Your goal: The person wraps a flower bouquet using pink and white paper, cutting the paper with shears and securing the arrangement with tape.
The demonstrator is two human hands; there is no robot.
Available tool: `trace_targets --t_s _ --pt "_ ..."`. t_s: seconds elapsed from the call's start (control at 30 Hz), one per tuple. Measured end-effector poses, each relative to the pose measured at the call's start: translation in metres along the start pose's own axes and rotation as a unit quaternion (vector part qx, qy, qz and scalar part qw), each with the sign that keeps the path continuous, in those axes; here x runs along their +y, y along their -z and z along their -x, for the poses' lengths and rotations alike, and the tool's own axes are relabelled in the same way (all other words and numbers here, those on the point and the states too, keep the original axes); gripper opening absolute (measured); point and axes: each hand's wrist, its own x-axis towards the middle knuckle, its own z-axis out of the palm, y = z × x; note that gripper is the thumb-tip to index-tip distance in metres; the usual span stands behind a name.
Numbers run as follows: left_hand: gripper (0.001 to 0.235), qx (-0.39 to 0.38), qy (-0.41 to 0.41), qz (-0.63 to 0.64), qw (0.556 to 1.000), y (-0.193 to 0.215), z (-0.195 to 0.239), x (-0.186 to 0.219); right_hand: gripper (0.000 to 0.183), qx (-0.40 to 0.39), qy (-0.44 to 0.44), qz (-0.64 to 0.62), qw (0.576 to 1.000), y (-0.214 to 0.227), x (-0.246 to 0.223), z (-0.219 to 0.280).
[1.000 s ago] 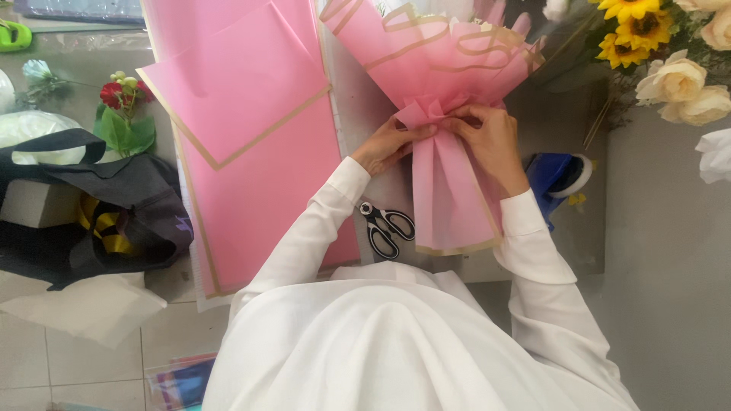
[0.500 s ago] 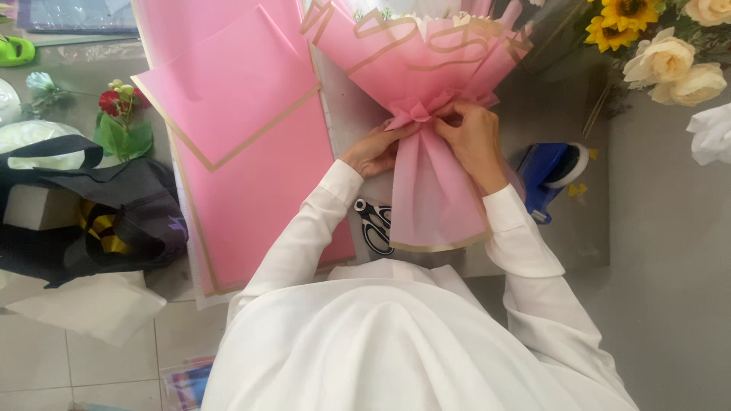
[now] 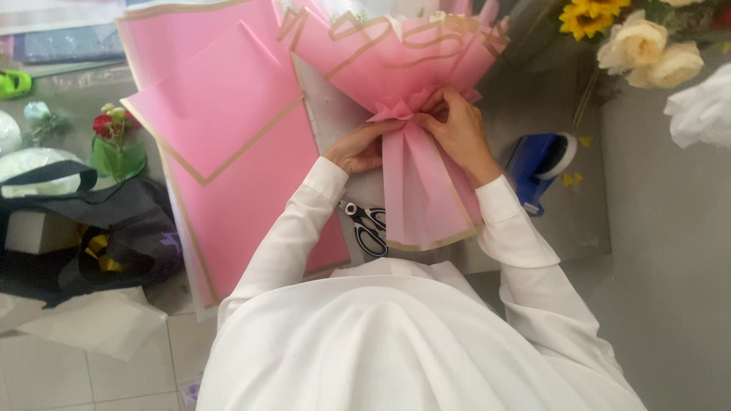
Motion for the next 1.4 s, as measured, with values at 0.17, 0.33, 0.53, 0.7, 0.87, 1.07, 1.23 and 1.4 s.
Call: trace_targets --t_s 0.17,0.33,0.53,0.7,0.87,1.07,1.23,1.4 --pt "0.064 -0.004 0.012 -0.018 1.0 -0.004 0.007 0.007 0.031 0.063 0.055 -0.041 0.996 0.044 -0.04 0.047" --pt "0.068 0.005 0.036 -0.035 0.999 -0.004 0.013 0.017 0.017 0.187 -0.003 -0.017 0.982 0.098 0.005 0.137" --pt "0.062 0.072 0.021 -0.098 0.992 0.006 0.038 0.042 0.027 0.27 -0.198 -0.09 0.938 0.074 0.11 0.211" --pt "0.058 0.152 0.032 -0.167 0.974 0.024 0.059 0.052 0.052 0.283 -0.262 -0.243 0.89 0.054 0.066 0.204" --pt "0.047 0.161 0.029 -0.18 0.97 0.064 0.069 0.055 0.037 0.307 -0.283 -0.284 0.863 0.051 0.096 0.196" --pt "0.045 0.164 0.001 -0.182 0.969 0.074 0.077 0.057 0.026 0.367 -0.266 -0.418 0.787 0.052 0.118 0.184" --pt "0.044 0.165 -0.033 -0.172 0.971 0.084 0.076 0.052 0.033 0.39 -0.219 -0.46 0.767 0.034 0.114 0.192" --pt "0.045 0.173 -0.039 -0.167 0.97 0.062 0.089 0.053 0.024 0.466 -0.122 -0.393 0.783 -0.008 0.099 0.203"
